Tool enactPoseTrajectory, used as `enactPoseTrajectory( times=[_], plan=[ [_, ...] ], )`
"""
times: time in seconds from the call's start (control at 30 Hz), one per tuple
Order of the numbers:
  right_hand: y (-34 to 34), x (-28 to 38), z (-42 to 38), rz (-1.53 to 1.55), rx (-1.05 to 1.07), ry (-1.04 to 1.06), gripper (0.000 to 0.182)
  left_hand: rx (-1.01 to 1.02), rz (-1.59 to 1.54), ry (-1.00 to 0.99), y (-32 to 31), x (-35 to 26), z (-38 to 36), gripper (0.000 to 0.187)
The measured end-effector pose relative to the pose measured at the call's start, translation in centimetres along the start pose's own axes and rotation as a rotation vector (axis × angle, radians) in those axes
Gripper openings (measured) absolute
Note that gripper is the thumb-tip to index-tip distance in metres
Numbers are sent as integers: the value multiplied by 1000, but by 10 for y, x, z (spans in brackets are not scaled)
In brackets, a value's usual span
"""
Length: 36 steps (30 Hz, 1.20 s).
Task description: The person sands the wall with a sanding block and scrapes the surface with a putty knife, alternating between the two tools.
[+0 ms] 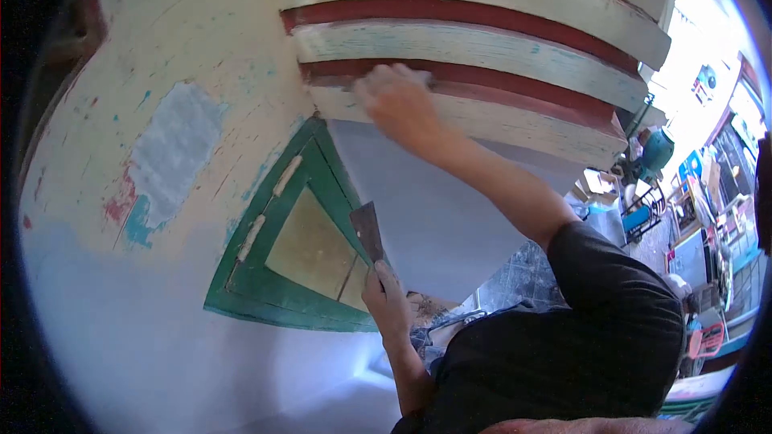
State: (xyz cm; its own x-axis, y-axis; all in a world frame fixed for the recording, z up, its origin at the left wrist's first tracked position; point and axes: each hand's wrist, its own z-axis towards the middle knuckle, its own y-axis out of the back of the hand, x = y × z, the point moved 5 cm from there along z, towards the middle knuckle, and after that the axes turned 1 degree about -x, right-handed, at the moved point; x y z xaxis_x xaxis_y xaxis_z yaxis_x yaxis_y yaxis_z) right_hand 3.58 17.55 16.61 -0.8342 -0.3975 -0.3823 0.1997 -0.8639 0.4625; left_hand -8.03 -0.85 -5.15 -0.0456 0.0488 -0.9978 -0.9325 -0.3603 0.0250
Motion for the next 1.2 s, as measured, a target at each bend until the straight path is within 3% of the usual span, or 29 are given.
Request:
enactPoseTrajectory(
  times=[0.07,0.13,0.2,0.27,0.37,0.43,0.6,0.63,0.7,0.8,0.87,0.97,1.2],
  plan=[
    [-2,4,7,-21,82,16,19,48,-10,21,-15,-7,8,42],
    [7,-6,-2,-43,171,34,19,98,53,-144,-30,-10,14,42],
    [38,-32,-30,-43,32,49,20,134,36,-129,-39,-11,15,42],
    [79,-60,-67,-35,87,-36,25,159,19,-113,-40,-9,15,42],
    [122,-91,-112,-217,40,4,25,147,-67,-74,-29,0,13,42],
    [144,-101,-117,-189,314,-224,27,150,-20,-66,-20,0,12,42],
    [93,-33,-65,-24,240,-68,37,180,15,-99,-30,-10,17,42],
    [81,-15,-49,-102,60,24,38,190,41,-121,-35,-12,18,42],
    [55,1,-13,-6,-16,-4,31,203,16,-148,-46,-14,21,42],
    [18,7,13,13,-8,-15,24,243,-44,-105,-62,-22,19,42],
    [-5,0,7,31,122,-14,19,281,-78,-46,-72,-20,17,42],
    [18,-20,-20,-1,160,-14,18,306,-55,-69,-80,-14,18,42],
    [140,-104,-120,-92,227,-67,23,326,-120,12,-72,-9,17,44]
  ],
)
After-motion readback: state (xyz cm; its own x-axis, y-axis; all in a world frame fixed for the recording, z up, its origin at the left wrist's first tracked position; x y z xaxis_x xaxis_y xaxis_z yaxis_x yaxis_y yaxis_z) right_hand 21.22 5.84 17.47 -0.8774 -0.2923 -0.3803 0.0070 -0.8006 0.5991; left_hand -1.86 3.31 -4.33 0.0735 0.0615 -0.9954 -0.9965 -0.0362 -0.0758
